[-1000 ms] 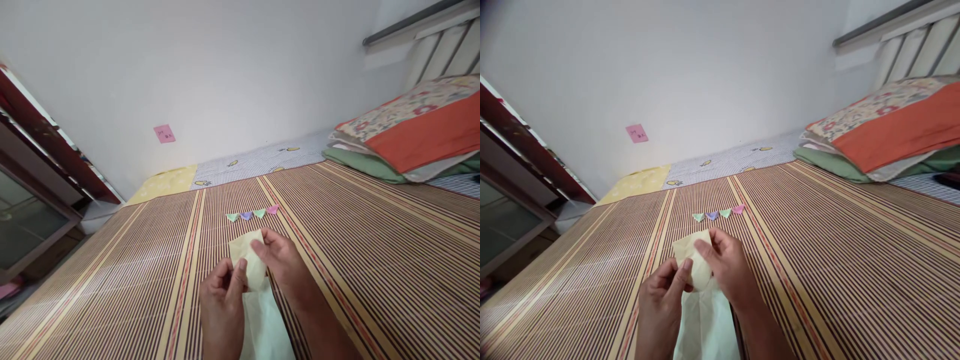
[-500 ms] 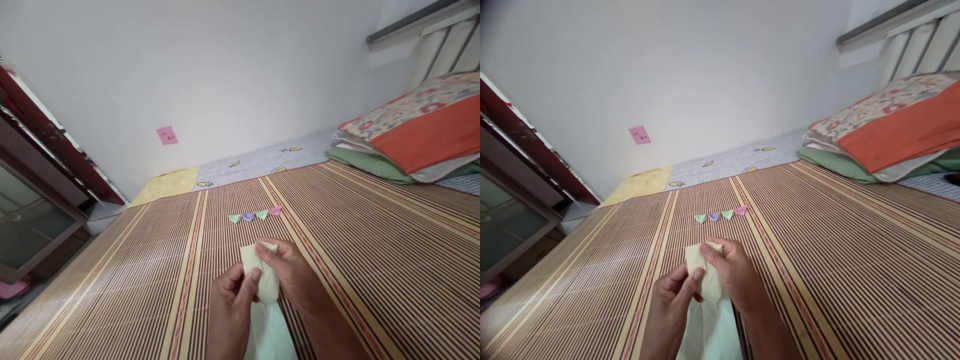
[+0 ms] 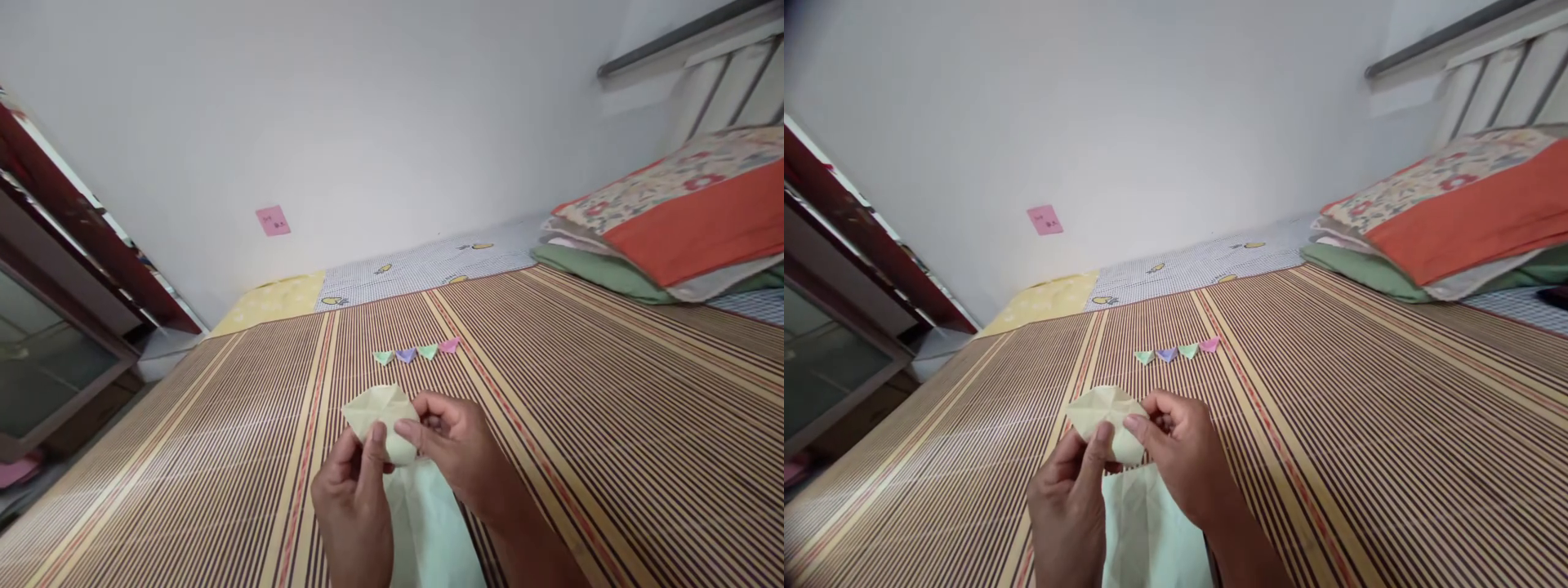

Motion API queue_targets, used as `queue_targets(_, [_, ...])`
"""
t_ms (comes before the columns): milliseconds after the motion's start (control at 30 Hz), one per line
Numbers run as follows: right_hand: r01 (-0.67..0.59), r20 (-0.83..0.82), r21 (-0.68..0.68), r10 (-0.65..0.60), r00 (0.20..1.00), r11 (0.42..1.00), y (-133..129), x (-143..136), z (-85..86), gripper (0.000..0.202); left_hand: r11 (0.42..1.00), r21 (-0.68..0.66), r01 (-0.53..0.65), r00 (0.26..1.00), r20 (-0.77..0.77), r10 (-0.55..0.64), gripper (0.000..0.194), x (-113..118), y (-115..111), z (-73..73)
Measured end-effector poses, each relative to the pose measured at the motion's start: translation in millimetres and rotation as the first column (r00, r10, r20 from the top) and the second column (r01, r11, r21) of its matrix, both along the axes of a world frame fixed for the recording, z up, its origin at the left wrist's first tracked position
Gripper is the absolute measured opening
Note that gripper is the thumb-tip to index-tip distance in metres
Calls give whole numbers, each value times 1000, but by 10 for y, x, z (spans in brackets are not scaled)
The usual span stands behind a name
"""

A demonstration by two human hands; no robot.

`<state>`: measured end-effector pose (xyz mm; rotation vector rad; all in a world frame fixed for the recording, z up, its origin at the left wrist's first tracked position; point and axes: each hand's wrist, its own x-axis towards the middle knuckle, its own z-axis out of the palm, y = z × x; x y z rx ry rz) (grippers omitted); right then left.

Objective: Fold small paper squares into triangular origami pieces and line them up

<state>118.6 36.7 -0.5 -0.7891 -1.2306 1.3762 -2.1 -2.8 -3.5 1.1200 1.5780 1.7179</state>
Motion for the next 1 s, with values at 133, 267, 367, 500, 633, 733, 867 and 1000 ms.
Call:
queue_targets(133, [149, 72, 83, -155, 985, 985, -14, -36, -9, 31, 1000, -1, 4, 1000, -14, -4, 38, 58, -10, 24])
queue_targets(267, [264, 41, 97, -269, 962, 960, 42, 9, -48, 30, 999, -23, 29, 999, 33, -28, 38, 60, 4, 24])
queue_targets(367, [256, 3, 89, -258, 966, 963, 78, 63, -41, 26, 998, -31, 51, 995, 82, -49, 38, 53, 19, 9])
queue_targets(500, [70, 3, 11, -70, 998, 997, 64, 62, -30, 22, 993, -39, 108, 991, 88, -104, 37, 96, 14, 12])
queue_targets(633, [136, 36, 21, -137, 990, 990, 22, -2, -40, 33, 987, -62, 146, 987, 83, -141, 37, 176, -17, 51])
queue_targets(733, [286, 75, 114, -295, 953, 952, -3, -39, -26, 37, 991, -48, 128, 989, 83, -124, 40, 222, -32, 80])
queue_targets(867, [287, 5, 64, -287, 958, 956, -14, -49, -17, 41, 986, -56, 156, 976, 162, -146, 37, 234, -18, 79])
queue_targets(1000, [127, -171, -127, -148, 974, 984, 19, -57, -105, 44, 973, -68, 221, 948, 250, -198, 34, 232, -2, 62])
